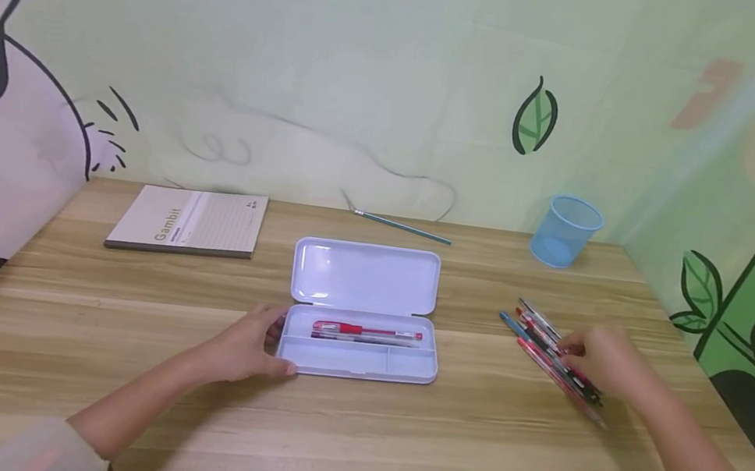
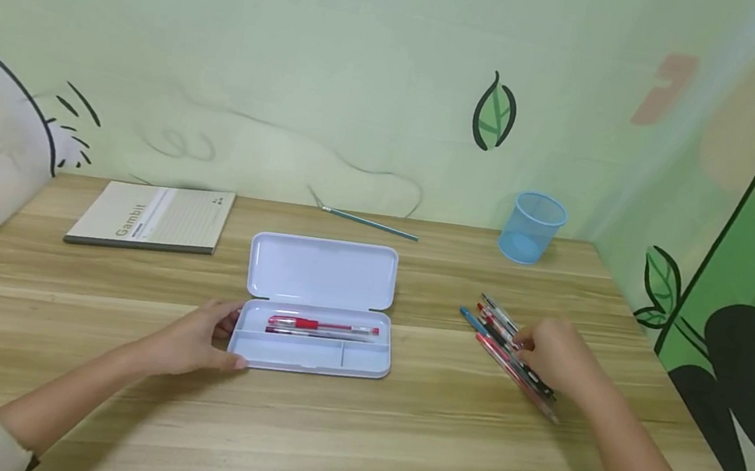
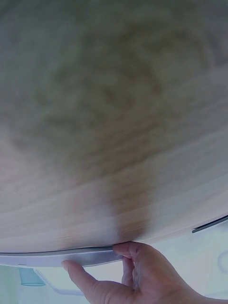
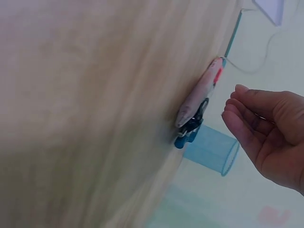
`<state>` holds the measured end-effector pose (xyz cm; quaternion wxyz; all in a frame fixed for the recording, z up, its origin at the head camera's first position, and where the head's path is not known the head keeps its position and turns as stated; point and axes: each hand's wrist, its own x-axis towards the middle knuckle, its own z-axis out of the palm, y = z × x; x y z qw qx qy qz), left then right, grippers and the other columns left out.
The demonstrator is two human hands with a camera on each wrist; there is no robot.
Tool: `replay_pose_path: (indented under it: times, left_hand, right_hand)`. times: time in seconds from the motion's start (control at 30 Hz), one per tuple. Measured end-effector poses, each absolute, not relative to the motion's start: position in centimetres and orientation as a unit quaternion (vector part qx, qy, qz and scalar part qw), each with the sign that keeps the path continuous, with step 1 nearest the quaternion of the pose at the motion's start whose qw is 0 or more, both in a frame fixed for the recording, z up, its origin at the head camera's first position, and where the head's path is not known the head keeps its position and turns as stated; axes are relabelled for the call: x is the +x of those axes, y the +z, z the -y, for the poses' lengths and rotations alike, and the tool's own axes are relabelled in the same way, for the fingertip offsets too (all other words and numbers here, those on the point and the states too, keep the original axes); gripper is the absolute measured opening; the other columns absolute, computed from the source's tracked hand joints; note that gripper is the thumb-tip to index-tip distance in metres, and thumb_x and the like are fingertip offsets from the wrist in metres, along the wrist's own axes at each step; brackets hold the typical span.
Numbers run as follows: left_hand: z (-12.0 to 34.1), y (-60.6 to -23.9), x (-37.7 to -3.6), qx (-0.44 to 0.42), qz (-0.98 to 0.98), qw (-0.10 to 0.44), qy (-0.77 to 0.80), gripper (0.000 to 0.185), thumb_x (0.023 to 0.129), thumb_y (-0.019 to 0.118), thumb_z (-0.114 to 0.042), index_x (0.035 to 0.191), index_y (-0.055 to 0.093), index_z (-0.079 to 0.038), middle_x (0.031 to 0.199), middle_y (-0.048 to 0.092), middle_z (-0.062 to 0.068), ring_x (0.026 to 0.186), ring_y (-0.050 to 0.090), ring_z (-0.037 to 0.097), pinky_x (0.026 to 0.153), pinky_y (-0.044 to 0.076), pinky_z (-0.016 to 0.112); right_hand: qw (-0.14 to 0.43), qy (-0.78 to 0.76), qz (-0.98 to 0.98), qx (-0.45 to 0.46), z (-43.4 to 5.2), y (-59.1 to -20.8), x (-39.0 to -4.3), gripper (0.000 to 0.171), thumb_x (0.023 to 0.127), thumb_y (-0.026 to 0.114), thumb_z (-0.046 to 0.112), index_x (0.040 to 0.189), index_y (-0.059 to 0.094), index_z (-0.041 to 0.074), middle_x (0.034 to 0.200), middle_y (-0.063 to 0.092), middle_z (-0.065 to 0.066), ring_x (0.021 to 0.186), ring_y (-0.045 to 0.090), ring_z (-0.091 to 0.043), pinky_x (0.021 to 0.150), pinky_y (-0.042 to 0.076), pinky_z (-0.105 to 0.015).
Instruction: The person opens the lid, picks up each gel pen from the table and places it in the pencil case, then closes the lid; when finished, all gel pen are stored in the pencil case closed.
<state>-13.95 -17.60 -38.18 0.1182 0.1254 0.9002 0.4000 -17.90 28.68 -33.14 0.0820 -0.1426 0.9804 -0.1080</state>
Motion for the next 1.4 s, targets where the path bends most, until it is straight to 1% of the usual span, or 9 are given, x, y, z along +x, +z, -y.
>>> replay_pose_path:
  times: [0.17, 0.3, 0.37, 0.57, 0.87, 1.1, 1.33, 1.4]
  left_hand:
    - [17.6, -38.2, -14.0, 0.129, -0.898, 0.118, 0.403, 0.083, 0.071, 0.081, -0.020, 0.135, 0.036, 0.008, 0.114, 0.045, 0.016, 0.103, 0.048, 0.029, 0.090, 0.044, 0.042]
    - [17.6, -38.1, -13.9, 0.133, -0.898, 0.116, 0.403, 0.084, 0.071, 0.081, -0.020, 0.135, 0.036, 0.009, 0.113, 0.045, 0.016, 0.102, 0.048, 0.029, 0.090, 0.044, 0.042]
    - [17.6, -38.1, -13.9, 0.132, -0.898, 0.116, 0.404, 0.083, 0.071, 0.081, -0.020, 0.135, 0.036, 0.009, 0.113, 0.045, 0.016, 0.102, 0.048, 0.029, 0.090, 0.044, 0.042]
    - [17.6, -38.3, -14.0, 0.127, -0.898, 0.118, 0.404, 0.082, 0.071, 0.080, -0.020, 0.135, 0.036, 0.007, 0.113, 0.044, 0.015, 0.103, 0.048, 0.028, 0.091, 0.043, 0.042]
    - [17.7, -38.2, -13.9, 0.129, -0.897, 0.118, 0.407, 0.083, 0.071, 0.081, -0.020, 0.135, 0.036, 0.008, 0.112, 0.045, 0.015, 0.103, 0.048, 0.028, 0.090, 0.044, 0.042]
    - [17.6, -38.2, -14.0, 0.127, -0.897, 0.117, 0.407, 0.083, 0.071, 0.081, -0.019, 0.135, 0.036, 0.008, 0.112, 0.045, 0.015, 0.102, 0.048, 0.028, 0.090, 0.044, 0.042]
    - [17.6, -38.1, -14.0, 0.129, -0.896, 0.117, 0.409, 0.082, 0.071, 0.081, -0.019, 0.135, 0.037, 0.008, 0.112, 0.045, 0.015, 0.102, 0.048, 0.028, 0.090, 0.044, 0.042]
    - [17.5, -38.1, -14.0, 0.128, -0.896, 0.117, 0.408, 0.082, 0.071, 0.081, -0.018, 0.135, 0.037, 0.008, 0.112, 0.045, 0.015, 0.102, 0.048, 0.028, 0.090, 0.044, 0.042]
  right_hand:
    - [0.092, -0.113, -0.977, -0.153, -28.8, -33.6, -17.4, 0.010, 0.080, 0.067, 0.004, 0.088, 0.070, -0.002, 0.075, 0.065, -0.006, 0.065, 0.053, -0.014, 0.057, 0.047, -0.031]
    - [0.091, -0.121, -0.975, -0.162, -28.7, -34.0, -17.1, 0.005, 0.078, 0.070, 0.005, 0.082, 0.070, 0.002, 0.072, 0.063, -0.001, 0.063, 0.050, -0.013, 0.057, 0.045, -0.030]
    - [0.095, -0.127, -0.974, -0.163, -28.6, -34.2, -16.9, 0.004, 0.078, 0.071, 0.005, 0.080, 0.069, 0.003, 0.072, 0.063, -0.001, 0.063, 0.050, -0.013, 0.057, 0.044, -0.029]
    - [0.103, -0.124, -0.975, -0.153, -28.4, -34.6, -16.9, 0.007, 0.079, 0.070, 0.006, 0.082, 0.069, 0.000, 0.073, 0.063, -0.003, 0.063, 0.050, -0.014, 0.057, 0.045, -0.030]
    - [0.097, -0.110, -0.975, -0.165, -27.9, -34.9, -17.1, 0.008, 0.076, 0.072, 0.008, 0.081, 0.070, 0.001, 0.074, 0.064, -0.004, 0.064, 0.050, -0.015, 0.059, 0.045, -0.032]
    - [0.118, -0.106, -0.978, -0.137, -27.5, -35.0, -17.0, 0.009, 0.079, 0.070, 0.006, 0.085, 0.069, 0.000, 0.075, 0.061, -0.003, 0.065, 0.050, -0.015, 0.058, 0.046, -0.030]
    - [0.092, -0.099, -0.978, -0.159, -27.6, -35.0, -16.9, 0.004, 0.075, 0.070, 0.005, 0.079, 0.068, 0.004, 0.070, 0.060, 0.001, 0.062, 0.049, -0.013, 0.056, 0.045, -0.029]
    - [0.090, -0.098, -0.979, -0.154, -27.5, -34.9, -16.9, 0.005, 0.075, 0.070, 0.005, 0.079, 0.068, 0.004, 0.070, 0.059, 0.001, 0.062, 0.049, -0.014, 0.057, 0.045, -0.029]
